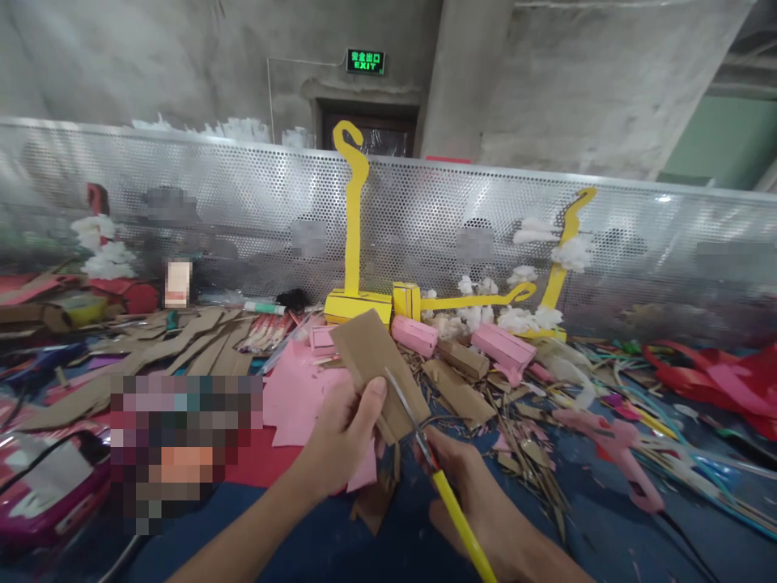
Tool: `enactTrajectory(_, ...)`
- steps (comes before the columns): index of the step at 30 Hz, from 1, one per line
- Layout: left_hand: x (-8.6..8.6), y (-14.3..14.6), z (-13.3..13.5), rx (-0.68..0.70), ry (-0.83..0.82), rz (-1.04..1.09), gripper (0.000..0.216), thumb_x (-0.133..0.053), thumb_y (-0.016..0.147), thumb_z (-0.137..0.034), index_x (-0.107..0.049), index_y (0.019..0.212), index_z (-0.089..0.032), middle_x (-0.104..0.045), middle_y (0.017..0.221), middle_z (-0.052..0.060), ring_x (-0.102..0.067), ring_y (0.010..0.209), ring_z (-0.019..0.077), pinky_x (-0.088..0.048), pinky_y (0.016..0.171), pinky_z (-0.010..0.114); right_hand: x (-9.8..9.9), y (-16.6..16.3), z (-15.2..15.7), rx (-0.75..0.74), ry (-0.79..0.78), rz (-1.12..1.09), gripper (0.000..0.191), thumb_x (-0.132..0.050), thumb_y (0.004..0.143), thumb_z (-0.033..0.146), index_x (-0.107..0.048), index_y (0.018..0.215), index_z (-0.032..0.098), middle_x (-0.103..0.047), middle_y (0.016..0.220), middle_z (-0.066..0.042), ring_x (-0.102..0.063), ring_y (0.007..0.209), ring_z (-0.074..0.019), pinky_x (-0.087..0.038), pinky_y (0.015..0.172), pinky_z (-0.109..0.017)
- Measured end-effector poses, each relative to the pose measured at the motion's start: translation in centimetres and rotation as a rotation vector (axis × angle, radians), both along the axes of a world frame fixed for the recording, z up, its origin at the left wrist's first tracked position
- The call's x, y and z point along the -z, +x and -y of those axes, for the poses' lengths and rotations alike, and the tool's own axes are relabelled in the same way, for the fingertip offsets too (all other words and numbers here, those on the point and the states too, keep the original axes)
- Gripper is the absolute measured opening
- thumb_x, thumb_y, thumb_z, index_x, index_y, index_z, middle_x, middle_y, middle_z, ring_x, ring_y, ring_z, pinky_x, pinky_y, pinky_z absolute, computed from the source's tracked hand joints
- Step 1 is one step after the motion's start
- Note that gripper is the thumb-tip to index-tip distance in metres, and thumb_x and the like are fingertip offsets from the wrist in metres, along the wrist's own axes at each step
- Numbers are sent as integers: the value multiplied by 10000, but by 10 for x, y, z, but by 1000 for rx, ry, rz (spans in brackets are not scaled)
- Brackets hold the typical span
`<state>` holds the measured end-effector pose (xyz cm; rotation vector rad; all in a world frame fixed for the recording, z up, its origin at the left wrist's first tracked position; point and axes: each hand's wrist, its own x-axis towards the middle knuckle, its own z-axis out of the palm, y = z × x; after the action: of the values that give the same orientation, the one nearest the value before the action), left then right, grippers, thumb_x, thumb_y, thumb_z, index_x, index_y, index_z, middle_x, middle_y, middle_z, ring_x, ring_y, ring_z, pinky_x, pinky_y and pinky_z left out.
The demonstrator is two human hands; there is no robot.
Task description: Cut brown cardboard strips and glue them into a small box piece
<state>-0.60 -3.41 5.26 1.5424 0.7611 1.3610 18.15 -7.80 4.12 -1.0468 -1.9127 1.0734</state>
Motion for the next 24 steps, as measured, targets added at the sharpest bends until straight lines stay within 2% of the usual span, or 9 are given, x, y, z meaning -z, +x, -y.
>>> enactTrajectory(6,0,-5,-2,43,22,-25,451,-436,994,-512,-515,701,-179,-507,546,-28,-510,457,95,-402,423,198,8,2,-3,14,-24,11,271,-478,593,44,-407,777,230,-358,694,74,-334,617,-104,-243,519,-234)
enactTrajectory(13,2,-4,-6,56,8,-8,457,-444,987,-523,-510,693,-179,-506,529,-33,-506,434,93,-399,413,197,18,5,-5,41,41,105,200,-548,757,100,-396,784,227,-353,673,81,-303,586,-96,-239,506,-235)
enactTrajectory(20,2,-2,-7,56,-48,22,447,-471,969,-538,-514,704,-180,-514,555,-34,-509,445,101,-430,419,216,22,8,-7,57,21,137,152,-578,827,166,-435,795,209,-371,666,77,-335,587,-94,-252,502,-227)
enactTrajectory(24,0,-1,-6,67,-60,66,448,-493,960,-530,-491,673,-186,-487,547,-46,-496,439,95,-435,413,212,28,11,-6,98,5,154,186,-594,835,191,-424,763,213,-351,634,82,-348,561,-92,-242,482,-223)
